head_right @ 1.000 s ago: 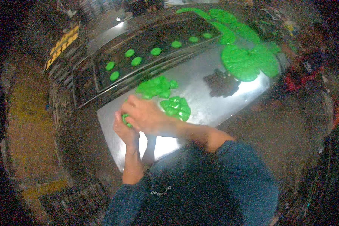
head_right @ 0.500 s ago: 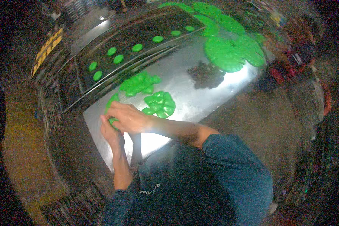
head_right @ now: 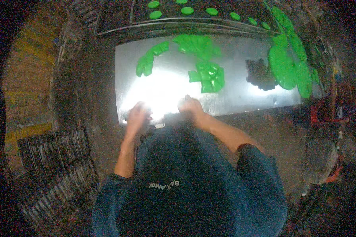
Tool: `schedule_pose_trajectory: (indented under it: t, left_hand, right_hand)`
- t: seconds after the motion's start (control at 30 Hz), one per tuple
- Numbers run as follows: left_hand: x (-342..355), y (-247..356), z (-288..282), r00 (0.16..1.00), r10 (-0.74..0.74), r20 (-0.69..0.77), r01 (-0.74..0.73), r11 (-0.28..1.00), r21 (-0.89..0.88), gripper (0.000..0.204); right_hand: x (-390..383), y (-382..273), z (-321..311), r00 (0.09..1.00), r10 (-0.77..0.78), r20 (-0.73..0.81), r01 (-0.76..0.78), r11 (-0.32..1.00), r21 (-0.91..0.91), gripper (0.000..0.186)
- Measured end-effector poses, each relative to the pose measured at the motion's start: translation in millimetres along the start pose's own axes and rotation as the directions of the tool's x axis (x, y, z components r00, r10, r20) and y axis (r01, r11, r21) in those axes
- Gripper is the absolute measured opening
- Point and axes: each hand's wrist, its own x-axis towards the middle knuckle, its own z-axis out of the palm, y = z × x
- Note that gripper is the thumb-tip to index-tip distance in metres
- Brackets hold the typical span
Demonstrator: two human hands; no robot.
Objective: The person shapes green dough into small balls by hand and places them onto a metal tray. They repeatedly take portions of dough, roll them into spheres, and arrange them in rows on the tray.
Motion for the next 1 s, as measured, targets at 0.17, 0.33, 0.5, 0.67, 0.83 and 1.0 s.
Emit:
schedule_pose_trajectory:
  t: [0.17,0.33,0.5,0.67,0.83,1.0]
  left_hand:
    - [20,-10,-79,0.911,0.060,-0.407,0.043,0.970,0.240,0.032]
    - [90,0,-82,0.872,0.279,-0.402,-0.174,0.945,0.279,0.028]
    - [147,59,-40,0.995,0.073,-0.066,-0.076,0.996,-0.050,0.033]
    - [171,37,-25,0.957,0.188,-0.219,-0.067,0.882,0.466,0.030]
    - [156,27,-36,0.987,0.078,-0.142,-0.037,0.962,0.270,0.023]
    - [32,-41,-91,0.839,-0.021,-0.544,-0.013,0.998,-0.057,0.016]
  right_hand:
    - [75,-53,-148,0.996,0.082,-0.034,-0.077,0.986,0.148,0.021]
    - [98,-47,-82,0.896,0.035,-0.443,-0.070,0.996,-0.063,0.051]
    - [86,-11,-1,0.961,0.140,-0.237,-0.138,0.990,0.025,0.057]
    - [34,-14,-82,0.894,-0.047,0.445,0.018,0.997,0.069,0.038]
    - [59,82,-123,0.908,0.154,0.390,-0.328,0.840,0.433,0.045]
    - [200,246,-213,0.850,0.322,-0.417,-0.139,0.901,0.412,0.039]
